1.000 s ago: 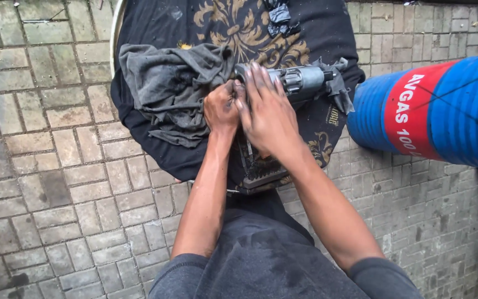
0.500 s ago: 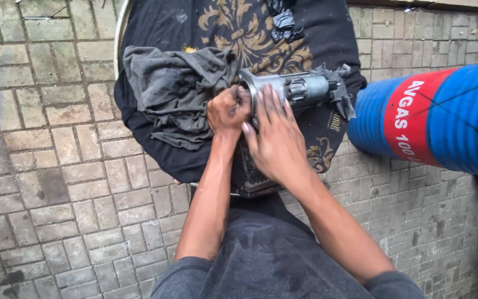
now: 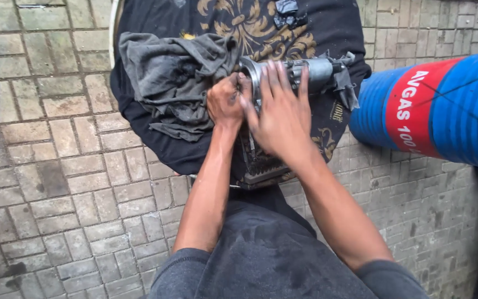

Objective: The person cleans a cylindrical metal motor component using a small orange abrasive block and a dark cloth. They scrub the exterior surfaces of the motor with the block, then wipe it down with the cloth, repeating the process to remove grime.

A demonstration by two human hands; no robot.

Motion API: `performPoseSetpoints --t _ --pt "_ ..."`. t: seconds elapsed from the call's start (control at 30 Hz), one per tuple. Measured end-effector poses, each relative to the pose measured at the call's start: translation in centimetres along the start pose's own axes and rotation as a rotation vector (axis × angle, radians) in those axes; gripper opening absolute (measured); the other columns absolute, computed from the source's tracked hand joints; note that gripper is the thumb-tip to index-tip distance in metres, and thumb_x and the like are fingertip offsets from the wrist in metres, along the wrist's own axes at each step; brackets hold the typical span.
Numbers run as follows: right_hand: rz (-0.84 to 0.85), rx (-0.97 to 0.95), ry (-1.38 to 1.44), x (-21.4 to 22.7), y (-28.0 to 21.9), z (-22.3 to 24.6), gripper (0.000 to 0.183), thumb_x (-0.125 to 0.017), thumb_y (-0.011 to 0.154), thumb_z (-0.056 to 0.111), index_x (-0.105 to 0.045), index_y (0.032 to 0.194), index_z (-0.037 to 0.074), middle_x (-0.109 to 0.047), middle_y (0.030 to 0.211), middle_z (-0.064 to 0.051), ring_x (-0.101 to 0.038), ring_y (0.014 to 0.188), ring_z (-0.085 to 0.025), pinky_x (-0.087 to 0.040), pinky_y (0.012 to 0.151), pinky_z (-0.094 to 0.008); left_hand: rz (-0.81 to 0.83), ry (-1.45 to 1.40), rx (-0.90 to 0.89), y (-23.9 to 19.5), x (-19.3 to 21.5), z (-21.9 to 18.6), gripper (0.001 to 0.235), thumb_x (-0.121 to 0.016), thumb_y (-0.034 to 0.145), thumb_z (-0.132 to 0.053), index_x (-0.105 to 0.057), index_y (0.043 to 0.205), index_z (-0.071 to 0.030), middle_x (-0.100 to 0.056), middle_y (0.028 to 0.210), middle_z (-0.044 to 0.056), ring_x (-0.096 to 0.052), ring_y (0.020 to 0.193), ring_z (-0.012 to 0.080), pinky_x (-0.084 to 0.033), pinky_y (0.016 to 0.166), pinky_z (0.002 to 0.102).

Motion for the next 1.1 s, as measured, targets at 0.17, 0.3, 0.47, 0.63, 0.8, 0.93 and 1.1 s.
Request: performPoseSetpoints --t 0.17,0.3,0.47,0.63,0.8,0.93,1.1 --pt "0.063 0.0 0.091 1.0 -0.3 -0.4 0.072 -0.035 0.109 0.052 -0.049 0.148 -0.007 -0.049 0.153 -0.026 -0.035 0.15 -0.038 0.008 0.12 -0.06 -0.034 0.029 -0.092 -0.5 0.8 -1.4 0.032 -0.054 0.092 -0.029 -0.058 0.065 -0.014 -0.062 0.061 0.01 -0.064 0.056 0.0359 -0.049 0.049 0.047" --pt "0.143 -0.018 0.053 0.2 -1.0 -1.3 0.069 -0.037 0.108 0.053 -0.054 0.148 0.0 -0.05 0.155 -0.023 -0.028 0.153 -0.035 0.009 0.12 -0.063 -0.045 0.027 -0.003 -0.7 -0.3 0.0 0.036 -0.055 0.09 -0.036 -0.055 0.061 -0.014 -0.058 0.058 0.009 -0.067 0.058 0.035 -0.053 0.049 0.046" --pt "0.12 -0.033 0.012 -0.1 0.3 -0.2 0.069 -0.035 0.109 0.052 -0.055 0.146 -0.002 -0.052 0.154 -0.023 -0.028 0.155 -0.033 0.013 0.12 -0.059 -0.033 0.009 -0.013 -0.4 0.6 -0.7 0.036 -0.054 0.092 -0.035 -0.056 0.062 -0.015 -0.059 0.059 0.008 -0.068 0.059 0.0334 -0.054 0.05 0.045" --pt "0.111 -0.041 -0.086 -0.9 0.1 -1.9 0.067 -0.033 0.112 0.052 -0.057 0.148 0.002 -0.057 0.152 -0.02 -0.026 0.156 -0.032 0.016 0.12 -0.06 -0.053 0.036 -0.012 -1.1 -0.4 0.0 0.034 -0.055 0.089 -0.032 -0.054 0.059 -0.015 -0.057 0.056 0.008 -0.067 0.056 0.0336 -0.054 0.049 0.044" --pt "0.139 -0.042 -0.046 -0.7 0.6 -1.4 0.063 -0.037 0.109 0.052 -0.06 0.145 0.005 -0.056 0.151 -0.019 -0.026 0.155 -0.031 0.014 0.12 -0.062 -0.051 -0.018 -0.034 -0.6 0.4 -0.7 0.035 -0.056 0.091 -0.034 -0.055 0.061 -0.015 -0.058 0.057 0.009 -0.067 0.059 0.0342 -0.054 0.049 0.044" --pt "0.137 -0.083 -0.11 0.7 1.0 -0.2 0.063 -0.037 0.108 0.05 -0.061 0.143 0.003 -0.056 0.15 -0.021 -0.031 0.153 -0.033 0.01 0.12 -0.063 -0.052 0.009 0.024 -0.7 -0.9 0.2 0.034 -0.055 0.09 -0.034 -0.055 0.062 -0.015 -0.058 0.057 0.008 -0.067 0.058 0.0339 -0.054 0.049 0.044" --pt "0.111 -0.126 -0.087 -0.7 1.3 -3.2 0.057 -0.035 0.11 0.044 -0.063 0.142 0.006 -0.063 0.145 -0.018 -0.03 0.154 -0.034 0.015 0.118 -0.063 -0.034 0.045 0.027 -0.3 0.1 -0.6 0.034 -0.054 0.09 -0.032 -0.055 0.062 -0.013 -0.058 0.057 0.009 -0.067 0.058 0.0356 -0.054 0.05 0.047"
Point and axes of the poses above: each hand's wrist, its own y-axis towards the middle knuckle, its own x-axis out of the back of the hand, z = x × y, the point moved 9 cm from there along y, towards the middle knuckle
